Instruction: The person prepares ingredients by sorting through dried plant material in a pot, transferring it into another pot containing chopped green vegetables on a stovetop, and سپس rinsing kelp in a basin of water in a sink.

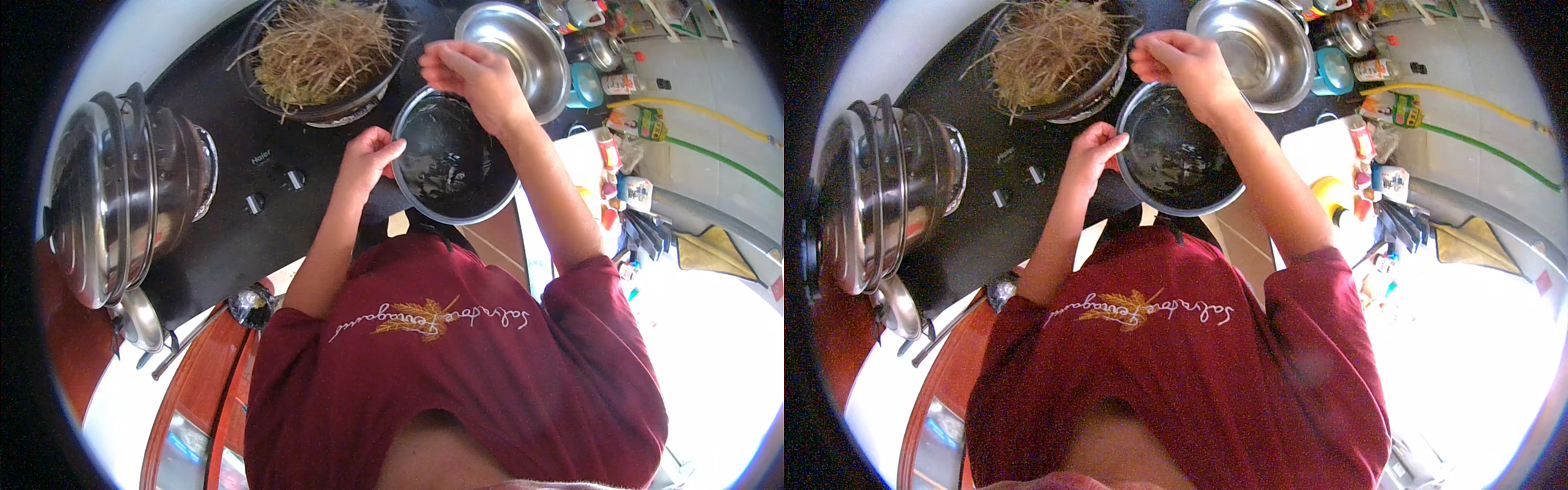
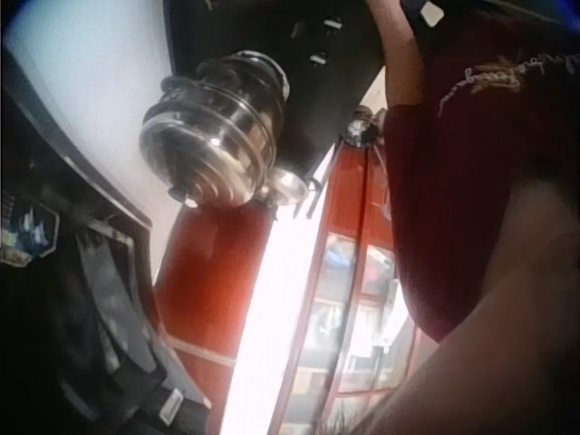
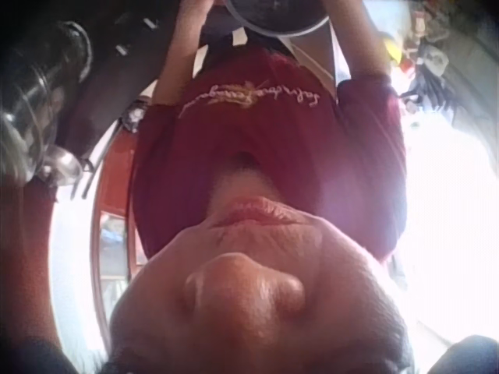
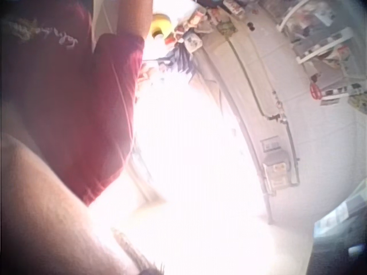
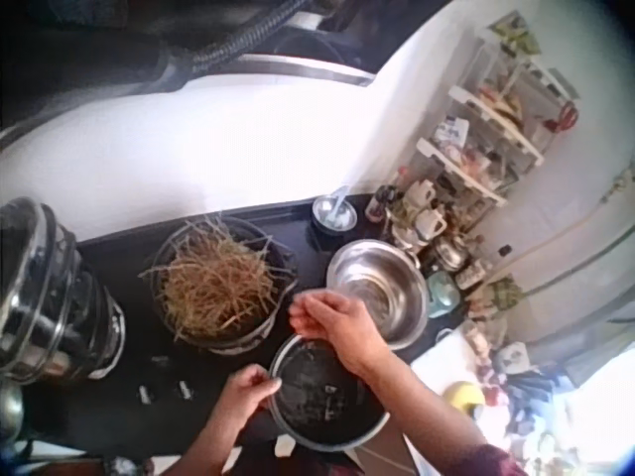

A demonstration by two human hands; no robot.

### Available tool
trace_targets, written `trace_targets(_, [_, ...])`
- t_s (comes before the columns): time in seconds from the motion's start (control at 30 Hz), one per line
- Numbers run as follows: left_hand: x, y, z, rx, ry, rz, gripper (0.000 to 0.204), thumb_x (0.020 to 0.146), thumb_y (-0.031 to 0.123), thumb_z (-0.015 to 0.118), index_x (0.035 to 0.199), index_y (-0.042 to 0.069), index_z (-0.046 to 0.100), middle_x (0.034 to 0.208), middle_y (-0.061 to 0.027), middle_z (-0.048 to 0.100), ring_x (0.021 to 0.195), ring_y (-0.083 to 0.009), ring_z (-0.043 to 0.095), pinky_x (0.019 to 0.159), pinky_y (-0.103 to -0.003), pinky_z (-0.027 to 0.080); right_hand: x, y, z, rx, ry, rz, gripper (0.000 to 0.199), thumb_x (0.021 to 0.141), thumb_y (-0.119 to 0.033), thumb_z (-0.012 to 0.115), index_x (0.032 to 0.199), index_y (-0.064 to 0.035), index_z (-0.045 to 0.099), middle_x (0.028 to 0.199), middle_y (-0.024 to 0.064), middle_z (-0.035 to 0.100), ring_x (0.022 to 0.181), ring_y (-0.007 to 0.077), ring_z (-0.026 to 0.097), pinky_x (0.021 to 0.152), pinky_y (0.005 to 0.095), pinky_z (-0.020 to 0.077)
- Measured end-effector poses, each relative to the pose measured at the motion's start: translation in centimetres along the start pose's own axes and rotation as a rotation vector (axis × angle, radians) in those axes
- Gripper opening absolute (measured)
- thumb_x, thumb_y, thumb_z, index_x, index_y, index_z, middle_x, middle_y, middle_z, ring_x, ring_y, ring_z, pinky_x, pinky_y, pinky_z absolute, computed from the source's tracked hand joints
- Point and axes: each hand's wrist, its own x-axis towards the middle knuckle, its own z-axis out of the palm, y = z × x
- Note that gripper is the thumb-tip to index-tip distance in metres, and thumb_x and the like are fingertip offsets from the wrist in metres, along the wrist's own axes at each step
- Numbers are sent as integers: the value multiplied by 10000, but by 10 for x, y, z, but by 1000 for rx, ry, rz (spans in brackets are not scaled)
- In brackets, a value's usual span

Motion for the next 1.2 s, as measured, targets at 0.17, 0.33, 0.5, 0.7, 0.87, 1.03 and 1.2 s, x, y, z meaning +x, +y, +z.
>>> trace_targets(0.17, [-2,4,2,17,-32,-27,170,818,192,646,747,101,520,665,27,551,542,-66,517,494,-200,429,-36,111,-82,-548,-14,313,241,811,-208,608,874,25,623,800,152,643,699,201,633,632,331,519])
trace_targets(0.33, [-2,7,3,0,-1,-25,173,807,143,659,735,78,516,653,18,549,532,-48,502,477,-185,415,-51,161,-90,-1395,-333,254,232,750,-160,584,883,23,637,901,234,627,839,364,625,733,442,506])
trace_targets(0.5, [-7,13,5,-5,12,-58,138,818,121,641,777,60,524,700,-5,582,581,-65,555,505,-198,465,-47,189,-76,-1372,-430,389,284,717,-124,588,952,34,593,949,257,608,933,357,598,809,417,481])
trace_targets(0.7, [-3,8,2,3,11,-51,131,820,114,634,788,53,523,715,-5,573,581,-66,553,515,-202,474,-58,174,-30,-1315,-561,429,235,742,-108,565,924,13,652,986,214,626,925,339,619,770,419,505])
trace_targets(0.87, [-6,11,6,9,24,-36,124,820,104,631,784,57,521,705,8,557,590,-59,544,520,-200,473,-49,194,-14,-1211,-611,371,241,739,-91,558,954,-21,643,960,229,620,946,359,598,791,441,477])
trace_targets(1.03, [-6,11,7,7,42,-33,123,820,93,627,781,61,515,696,14,546,580,-55,532,512,-197,465,-32,191,-13,-1136,-711,347,207,722,-70,563,905,-10,637,858,189,636,791,314,628,695,387,495])
trace_targets(1.2, [-6,11,5,-3,24,-51,123,819,90,628,785,62,513,689,17,538,564,-51,520,504,-194,457,-35,184,-19,-187,-544,716,108,729,-134,636,772,-51,581,688,-1,543,632,95,534,601,219,472])
